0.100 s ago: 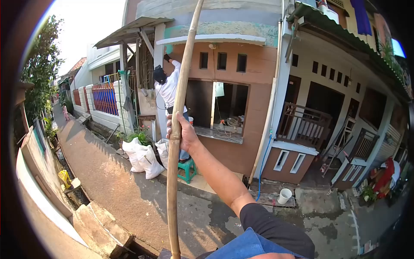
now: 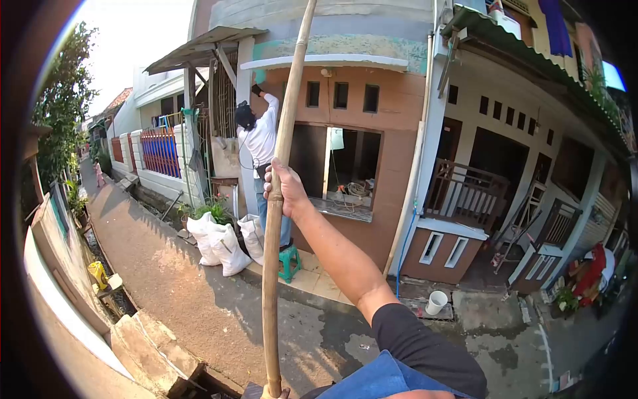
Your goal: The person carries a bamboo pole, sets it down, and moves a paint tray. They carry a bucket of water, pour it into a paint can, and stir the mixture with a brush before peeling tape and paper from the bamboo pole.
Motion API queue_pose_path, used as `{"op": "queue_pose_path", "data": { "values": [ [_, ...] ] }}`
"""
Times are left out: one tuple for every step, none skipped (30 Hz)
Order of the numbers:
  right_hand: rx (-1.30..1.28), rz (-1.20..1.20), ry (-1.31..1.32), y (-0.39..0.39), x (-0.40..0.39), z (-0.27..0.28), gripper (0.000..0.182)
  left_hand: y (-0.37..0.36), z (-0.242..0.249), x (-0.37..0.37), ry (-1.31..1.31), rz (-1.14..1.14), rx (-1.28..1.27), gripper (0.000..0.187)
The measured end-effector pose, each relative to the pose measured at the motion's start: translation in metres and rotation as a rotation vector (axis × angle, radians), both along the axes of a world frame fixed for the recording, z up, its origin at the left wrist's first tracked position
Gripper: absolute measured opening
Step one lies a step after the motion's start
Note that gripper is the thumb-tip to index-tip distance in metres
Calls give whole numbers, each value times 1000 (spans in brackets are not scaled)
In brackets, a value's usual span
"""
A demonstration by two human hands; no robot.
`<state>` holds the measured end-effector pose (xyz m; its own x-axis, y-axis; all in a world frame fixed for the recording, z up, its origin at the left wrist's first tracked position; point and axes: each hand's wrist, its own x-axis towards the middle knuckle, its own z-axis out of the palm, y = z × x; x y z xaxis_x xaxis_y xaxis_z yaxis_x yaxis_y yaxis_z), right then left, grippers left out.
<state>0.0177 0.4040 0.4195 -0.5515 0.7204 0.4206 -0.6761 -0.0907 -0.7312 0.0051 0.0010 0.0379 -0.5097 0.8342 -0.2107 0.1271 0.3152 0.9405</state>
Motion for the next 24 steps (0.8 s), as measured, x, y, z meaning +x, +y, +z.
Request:
{"op": "queue_pose_path", "data": {
  "values": [
    [12,-60,-28,-4,3,-2,30,13,11,4,13,-20,13,46],
    [39,-121,-54,-6,6,2,30,25,16,2,35,-47,41,46],
    [39,-106,-46,-16,10,-1,29,36,22,3,54,-78,71,45],
    [24,-96,-68,-26,15,-11,29,48,25,5,70,-109,95,45],
    [10,-84,-85,-35,18,-24,28,60,29,7,84,-137,119,45],
    [-10,-71,-99,-45,21,-39,28,69,31,9,98,-164,135,45],
    [-26,-72,-129,-55,25,-54,26,79,34,12,113,-188,147,44],
    [-53,-73,-160,-67,28,-71,25,86,38,14,131,-213,155,44],
    [-76,-40,-141,-79,32,-84,24,97,40,19,144,-239,165,44],
    [-98,-9,-129,-90,37,-94,23,107,44,22,154,-268,176,44],
    [-106,7,-121,-99,43,-102,22,118,47,26,170,-297,187,43],
    [-111,23,-113,-106,49,-107,22,128,51,32,191,-329,202,43],
    [-124,42,-105,-113,54,-113,22,138,56,36,206,-359,216,43],
    [-130,48,-94,-118,59,-117,21,149,60,43,226,-389,229,42],
    [-128,52,-83,-120,65,-117,21,160,64,50,245,-420,245,42],
    [-125,53,-69,-123,71,-116,21,172,69,57,263,-445,257,42],
    [-98,70,-47,-127,78,-113,20,183,74,64,282,-471,273,42],
    [-100,69,-42,-128,82,-111,20,195,78,73,304,-497,287,41],
    [-102,69,-36,-131,87,-110,19,205,83,81,322,-518,302,41],
    [-103,66,-32,-134,91,-109,19,214,86,89,337,-542,313,41],
    [-95,41,-35,-140,96,-107,19,222,88,97,355,-565,321,41],
    [-85,35,-31,-147,101,-106,19,232,91,104,372,-583,329,40],
    [-75,29,-29,-153,106,-106,20,240,94,113,390,-599,338,40],
    [-64,24,-28,-159,111,-106,20,248,97,119,405,-617,346,40]
  ]
}}
